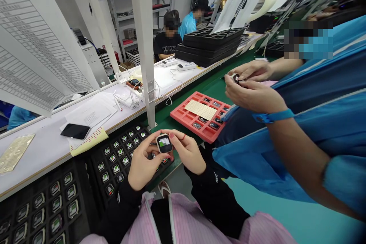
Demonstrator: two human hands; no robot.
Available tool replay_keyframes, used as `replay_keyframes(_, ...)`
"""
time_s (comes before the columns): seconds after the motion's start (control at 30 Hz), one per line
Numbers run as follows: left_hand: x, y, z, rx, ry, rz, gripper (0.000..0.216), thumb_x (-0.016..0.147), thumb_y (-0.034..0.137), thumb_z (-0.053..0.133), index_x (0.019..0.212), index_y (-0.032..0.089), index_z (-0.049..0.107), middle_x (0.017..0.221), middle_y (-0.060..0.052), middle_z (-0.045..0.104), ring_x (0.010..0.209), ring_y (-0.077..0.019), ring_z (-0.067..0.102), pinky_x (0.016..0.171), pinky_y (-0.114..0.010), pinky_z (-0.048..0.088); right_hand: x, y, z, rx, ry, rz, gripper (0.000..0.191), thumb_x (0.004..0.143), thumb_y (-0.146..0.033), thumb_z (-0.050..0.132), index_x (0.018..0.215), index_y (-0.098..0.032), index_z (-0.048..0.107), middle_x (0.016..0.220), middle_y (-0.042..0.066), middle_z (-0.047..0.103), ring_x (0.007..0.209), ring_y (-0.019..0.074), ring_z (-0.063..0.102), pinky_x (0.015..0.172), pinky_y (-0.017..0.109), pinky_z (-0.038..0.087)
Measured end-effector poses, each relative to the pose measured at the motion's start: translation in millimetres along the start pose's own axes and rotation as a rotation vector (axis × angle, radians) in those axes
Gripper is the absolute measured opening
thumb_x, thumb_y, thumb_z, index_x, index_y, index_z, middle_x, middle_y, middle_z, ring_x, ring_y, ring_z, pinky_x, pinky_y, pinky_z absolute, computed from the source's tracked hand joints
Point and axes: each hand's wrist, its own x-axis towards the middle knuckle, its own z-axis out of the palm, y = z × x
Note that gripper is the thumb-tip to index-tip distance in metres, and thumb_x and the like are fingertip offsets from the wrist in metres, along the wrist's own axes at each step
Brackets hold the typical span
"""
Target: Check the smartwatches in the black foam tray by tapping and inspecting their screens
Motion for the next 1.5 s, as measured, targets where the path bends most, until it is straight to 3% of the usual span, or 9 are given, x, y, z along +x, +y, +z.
replay_keyframes(0.2, -2, -3, -3, 0.016, 0.009, 0.008, 0.060, 0.067, 0.014, 0.078, 0.124, 0.026, 0.061, 0.109, -0.002, 0.067, 0.075, -0.0104, 0.066, 0.067, -0.020, 0.053, -1, 4, -5, 0.083, -0.093, 0.022, 0.042, 0.091, -0.051, 0.052, 0.117, -0.021, 0.067, 0.108, 0.008, 0.067, 0.053, 0.0082, 0.054, 0.046, 0.024, 0.047)
replay_keyframes(0.4, -1, -3, -3, 0.045, -0.008, 0.059, 0.059, 0.068, 0.012, 0.078, 0.123, 0.025, 0.062, 0.102, -0.001, 0.069, 0.070, -0.0100, 0.065, 0.064, -0.021, 0.052, -2, 1, -5, 0.092, -0.112, 0.036, 0.038, 0.085, -0.042, 0.065, 0.117, -0.021, 0.063, 0.096, 0.005, 0.066, 0.047, 0.0052, 0.049, 0.047, 0.023, 0.045)
replay_keyframes(0.57, -1, -2, -5, 0.059, -0.011, 0.067, 0.057, 0.068, 0.018, 0.079, 0.123, 0.022, 0.062, 0.103, -0.003, 0.070, 0.070, -0.0118, 0.066, 0.065, -0.023, 0.054, -5, -1, -11, 0.122, -0.252, 0.040, 0.054, 0.079, -0.037, 0.072, 0.129, -0.023, 0.056, 0.103, 0.007, 0.063, 0.076, 0.0135, 0.057, 0.060, 0.024, 0.051)
replay_keyframes(0.63, -1, -3, -5, 0.076, -0.020, 0.080, 0.057, 0.070, 0.020, 0.079, 0.123, 0.022, 0.062, 0.104, -0.004, 0.070, 0.071, -0.0125, 0.066, 0.066, -0.024, 0.055, -5, 1, -14, 0.136, -0.266, 0.034, 0.054, 0.080, -0.038, 0.070, 0.129, -0.022, 0.056, 0.103, 0.007, 0.063, 0.077, 0.0141, 0.057, 0.062, 0.025, 0.050)
replay_keyframes(0.77, 0, -5, -4, 0.090, -0.032, 0.112, 0.055, 0.072, 0.018, 0.077, 0.124, 0.023, 0.061, 0.100, -0.003, 0.070, 0.070, -0.0124, 0.066, 0.064, -0.024, 0.055, -5, 8, -16, 0.148, -0.232, 0.015, 0.049, 0.081, -0.041, 0.067, 0.126, -0.022, 0.059, 0.097, 0.006, 0.064, 0.065, 0.0115, 0.053, 0.061, 0.027, 0.050)
replay_keyframes(1.07, 0, -11, -5, 0.117, -0.027, 0.129, 0.056, 0.073, 0.015, 0.076, 0.125, 0.028, 0.061, 0.100, -0.001, 0.069, 0.073, -0.0115, 0.066, 0.068, -0.023, 0.055, -4, 5, -4, 0.072, -0.081, 0.013, 0.044, 0.081, -0.046, 0.067, 0.117, -0.021, 0.064, 0.095, 0.006, 0.066, 0.065, 0.0117, 0.053, 0.055, 0.024, 0.049)
replay_keyframes(1.3, -3, -18, -11, 0.079, 0.022, 0.026, 0.058, 0.071, 0.021, 0.078, 0.126, 0.024, 0.060, 0.103, -0.003, 0.068, 0.074, -0.0117, 0.065, 0.071, -0.024, 0.054, -2, 18, -7, 0.139, -0.135, 0.008, 0.046, 0.086, -0.045, 0.062, 0.127, -0.023, 0.059, 0.105, 0.008, 0.064, 0.064, 0.0106, 0.055, 0.055, 0.026, 0.051)
replay_keyframes(1.4, -5, -38, -28, 0.033, 0.112, -0.088, 0.064, 0.070, 0.028, 0.078, 0.130, 0.023, 0.056, 0.104, -0.003, 0.065, 0.075, -0.0099, 0.063, 0.074, -0.023, 0.053, -7, 29, -18, 0.098, -0.030, 0.019, 0.046, 0.086, -0.044, 0.061, 0.127, -0.023, 0.059, 0.117, 0.011, 0.061, 0.079, 0.0153, 0.058, 0.058, 0.028, 0.054)
replay_keyframes(1.5, -12, -79, -59, -0.013, 0.225, -0.201, 0.071, 0.068, 0.032, 0.080, 0.132, 0.019, 0.053, 0.101, -0.004, 0.063, 0.076, -0.0097, 0.063, 0.073, -0.022, 0.053, -19, 46, -34, 0.053, 0.092, 0.092, 0.043, 0.086, -0.043, 0.061, 0.123, -0.021, 0.062, 0.114, 0.012, 0.063, 0.083, 0.0168, 0.059, 0.058, 0.027, 0.054)
